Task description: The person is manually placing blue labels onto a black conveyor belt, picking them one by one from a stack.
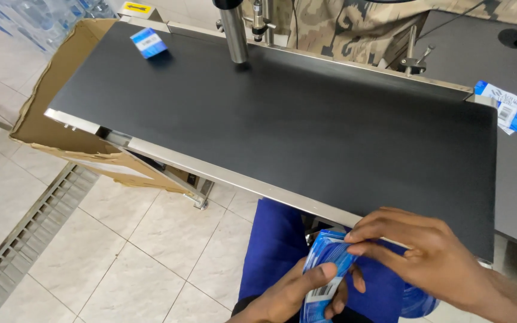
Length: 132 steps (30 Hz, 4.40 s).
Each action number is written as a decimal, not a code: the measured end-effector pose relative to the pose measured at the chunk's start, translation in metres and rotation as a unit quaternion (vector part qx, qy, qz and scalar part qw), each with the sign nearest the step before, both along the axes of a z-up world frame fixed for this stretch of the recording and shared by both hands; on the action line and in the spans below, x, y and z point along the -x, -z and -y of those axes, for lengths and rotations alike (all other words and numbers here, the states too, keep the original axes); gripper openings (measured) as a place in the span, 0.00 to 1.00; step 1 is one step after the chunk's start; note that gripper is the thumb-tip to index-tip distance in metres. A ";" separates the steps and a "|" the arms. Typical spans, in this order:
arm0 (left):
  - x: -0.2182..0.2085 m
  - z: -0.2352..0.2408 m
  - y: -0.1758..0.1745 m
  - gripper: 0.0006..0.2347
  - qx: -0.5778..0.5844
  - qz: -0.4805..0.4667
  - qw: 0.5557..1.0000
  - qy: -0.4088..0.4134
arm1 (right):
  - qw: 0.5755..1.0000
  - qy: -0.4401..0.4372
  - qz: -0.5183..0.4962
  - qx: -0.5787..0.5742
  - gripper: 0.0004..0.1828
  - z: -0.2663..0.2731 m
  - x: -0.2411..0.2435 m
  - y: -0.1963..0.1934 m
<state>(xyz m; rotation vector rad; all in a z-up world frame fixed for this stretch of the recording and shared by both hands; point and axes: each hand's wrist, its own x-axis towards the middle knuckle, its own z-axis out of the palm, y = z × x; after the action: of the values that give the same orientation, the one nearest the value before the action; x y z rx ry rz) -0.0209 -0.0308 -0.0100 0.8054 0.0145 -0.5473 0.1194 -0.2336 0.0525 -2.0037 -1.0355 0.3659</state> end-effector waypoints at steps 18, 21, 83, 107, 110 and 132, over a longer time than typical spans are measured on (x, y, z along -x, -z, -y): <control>-0.012 0.017 0.026 0.29 0.119 -0.181 0.976 -0.011 | 0.902 0.392 -0.137 -0.116 0.18 0.143 -0.175 0.090; -0.013 0.019 0.044 0.33 0.160 -0.190 0.968 -0.039 | 0.884 0.427 -0.098 -0.166 0.22 0.173 -0.218 0.120; -0.031 0.042 0.072 0.35 0.257 -0.160 0.953 0.006 | 0.955 0.223 -0.176 0.080 0.13 0.062 -0.073 0.037; -0.041 0.037 0.058 0.35 0.225 -0.087 0.967 -0.079 | 0.893 0.360 0.263 0.062 0.13 0.153 -0.190 0.138; -0.050 0.041 0.060 0.35 0.218 -0.069 0.968 -0.102 | 0.968 0.194 0.152 0.039 0.11 0.076 -0.089 0.043; -0.032 0.060 0.014 0.26 0.218 -0.129 0.920 -0.297 | 0.963 0.168 0.192 -0.085 0.14 0.028 0.086 0.055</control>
<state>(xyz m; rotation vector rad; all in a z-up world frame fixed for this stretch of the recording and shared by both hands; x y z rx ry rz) 0.0107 -0.0908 -0.0237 0.2570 0.3597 -0.0621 0.0332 -0.2614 -0.0030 -2.0871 -0.8933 -0.2960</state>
